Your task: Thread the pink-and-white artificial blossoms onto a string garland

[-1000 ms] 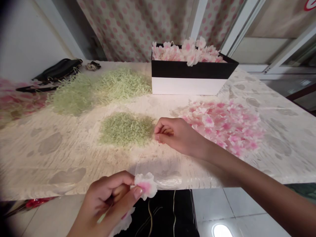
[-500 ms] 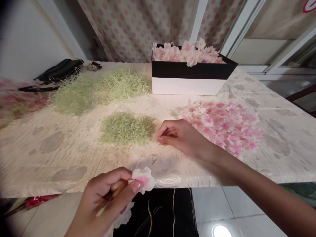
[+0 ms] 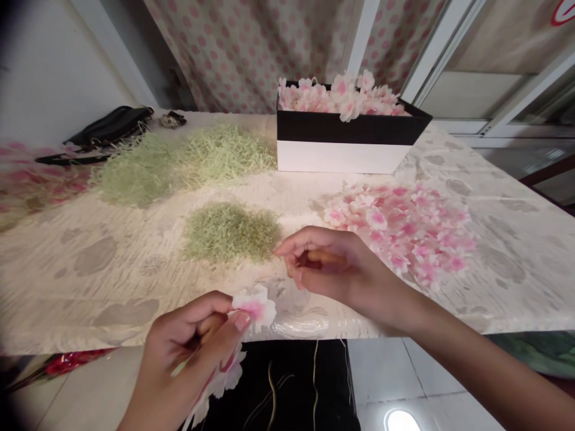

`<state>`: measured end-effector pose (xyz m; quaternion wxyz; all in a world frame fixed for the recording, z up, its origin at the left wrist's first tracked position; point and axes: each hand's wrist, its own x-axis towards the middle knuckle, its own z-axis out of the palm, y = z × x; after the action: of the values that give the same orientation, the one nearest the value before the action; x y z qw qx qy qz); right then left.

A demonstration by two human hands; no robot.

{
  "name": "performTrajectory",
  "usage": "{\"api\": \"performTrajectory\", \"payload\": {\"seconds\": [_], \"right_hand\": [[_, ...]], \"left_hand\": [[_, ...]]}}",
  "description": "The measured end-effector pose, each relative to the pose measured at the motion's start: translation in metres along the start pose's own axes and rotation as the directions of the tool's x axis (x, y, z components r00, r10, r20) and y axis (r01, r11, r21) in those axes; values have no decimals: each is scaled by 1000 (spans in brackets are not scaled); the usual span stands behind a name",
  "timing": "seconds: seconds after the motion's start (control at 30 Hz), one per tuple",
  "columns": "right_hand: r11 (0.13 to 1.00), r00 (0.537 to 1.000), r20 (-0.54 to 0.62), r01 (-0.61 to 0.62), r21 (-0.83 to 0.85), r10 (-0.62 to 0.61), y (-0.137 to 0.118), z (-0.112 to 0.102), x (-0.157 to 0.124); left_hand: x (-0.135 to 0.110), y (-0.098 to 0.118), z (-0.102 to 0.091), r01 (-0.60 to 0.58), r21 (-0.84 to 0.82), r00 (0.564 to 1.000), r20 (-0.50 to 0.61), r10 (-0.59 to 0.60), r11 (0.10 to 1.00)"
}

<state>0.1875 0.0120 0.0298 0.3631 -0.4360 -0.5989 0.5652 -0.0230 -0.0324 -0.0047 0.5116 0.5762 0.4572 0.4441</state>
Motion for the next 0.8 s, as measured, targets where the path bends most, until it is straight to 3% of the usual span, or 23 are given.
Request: {"api": "performTrajectory", "payload": {"seconds": [0.17, 0.33, 0.5, 0.8], "right_hand": [[995, 994, 34, 101, -3, -101, -1, 5, -9], [934, 960, 55, 281, -221, -275, 2, 27, -22], [971, 980, 16, 200, -129, -200, 7, 39, -23], [997, 995, 65, 80, 19, -81, 4, 38, -22]], "left_hand": [[3, -1, 1, -48, 6, 999, -26, 48, 999], [5, 5, 6, -24, 60, 1000, -10, 25, 998], [2, 6, 8, -75, 57, 997, 32, 73, 996], [-2, 6, 4, -168, 55, 981, 108, 161, 984]]}}
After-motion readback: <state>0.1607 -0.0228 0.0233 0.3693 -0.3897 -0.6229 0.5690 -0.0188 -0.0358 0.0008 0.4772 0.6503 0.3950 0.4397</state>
